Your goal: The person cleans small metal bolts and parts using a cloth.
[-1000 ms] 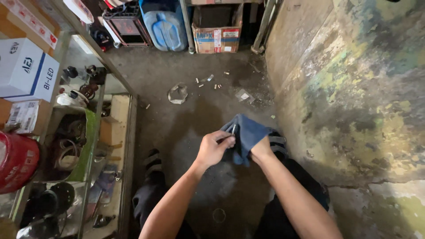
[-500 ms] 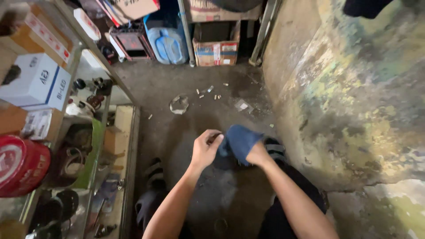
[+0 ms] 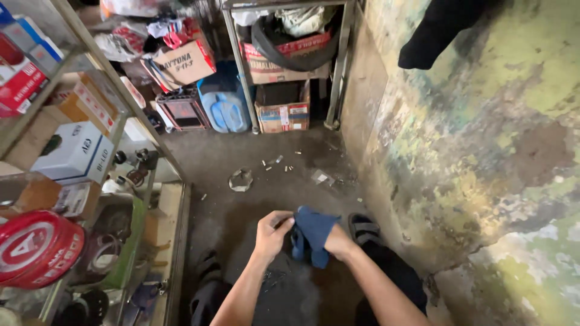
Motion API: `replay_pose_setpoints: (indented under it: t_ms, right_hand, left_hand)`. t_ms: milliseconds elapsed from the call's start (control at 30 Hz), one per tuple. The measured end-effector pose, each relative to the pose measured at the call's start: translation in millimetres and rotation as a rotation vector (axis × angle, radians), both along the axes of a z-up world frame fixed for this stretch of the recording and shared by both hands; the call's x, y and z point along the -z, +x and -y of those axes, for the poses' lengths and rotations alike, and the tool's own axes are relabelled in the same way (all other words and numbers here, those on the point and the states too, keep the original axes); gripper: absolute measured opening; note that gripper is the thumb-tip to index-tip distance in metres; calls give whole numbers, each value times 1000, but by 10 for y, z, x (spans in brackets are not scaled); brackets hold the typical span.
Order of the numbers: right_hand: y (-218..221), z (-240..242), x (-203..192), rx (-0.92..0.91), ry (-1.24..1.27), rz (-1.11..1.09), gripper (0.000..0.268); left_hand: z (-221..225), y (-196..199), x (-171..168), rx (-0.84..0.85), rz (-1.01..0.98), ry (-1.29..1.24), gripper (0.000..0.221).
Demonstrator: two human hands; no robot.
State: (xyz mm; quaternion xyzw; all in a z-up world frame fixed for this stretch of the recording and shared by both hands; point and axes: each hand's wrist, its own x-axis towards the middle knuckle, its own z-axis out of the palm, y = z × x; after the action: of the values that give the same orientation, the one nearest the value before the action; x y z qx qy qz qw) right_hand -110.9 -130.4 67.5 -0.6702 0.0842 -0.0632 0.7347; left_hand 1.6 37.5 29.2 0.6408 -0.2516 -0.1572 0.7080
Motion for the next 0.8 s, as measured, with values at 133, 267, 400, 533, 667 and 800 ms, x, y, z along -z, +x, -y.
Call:
replay_pose_setpoints:
  t_ms: [133,267,400,533,667,800]
  right_hand:
    - [-264,-180,-142,-11,7,-54,28]
    - [-401,-201,-72,-82,-63,41,28]
    - [-479,-105,318,-115,-615,220,26]
    - [-630,-238,435,73,-167,48,34]
    - [-708,-311,207,68,-183,166,28]
    - [-618,-355,191,-42,-249,50,26]
  left_hand:
    - [-237,-218,-95,-47,1,88,22]
    - [-450,-407,-84,-45,-36,148,20]
    - [-613,-585,46,-44,24,263,18]
    - [-755,-684,225,-168,46,327,16]
    - [-750,-818,168,-65,-8,146,12]
    - [-587,-827,213,27,-63,163,19]
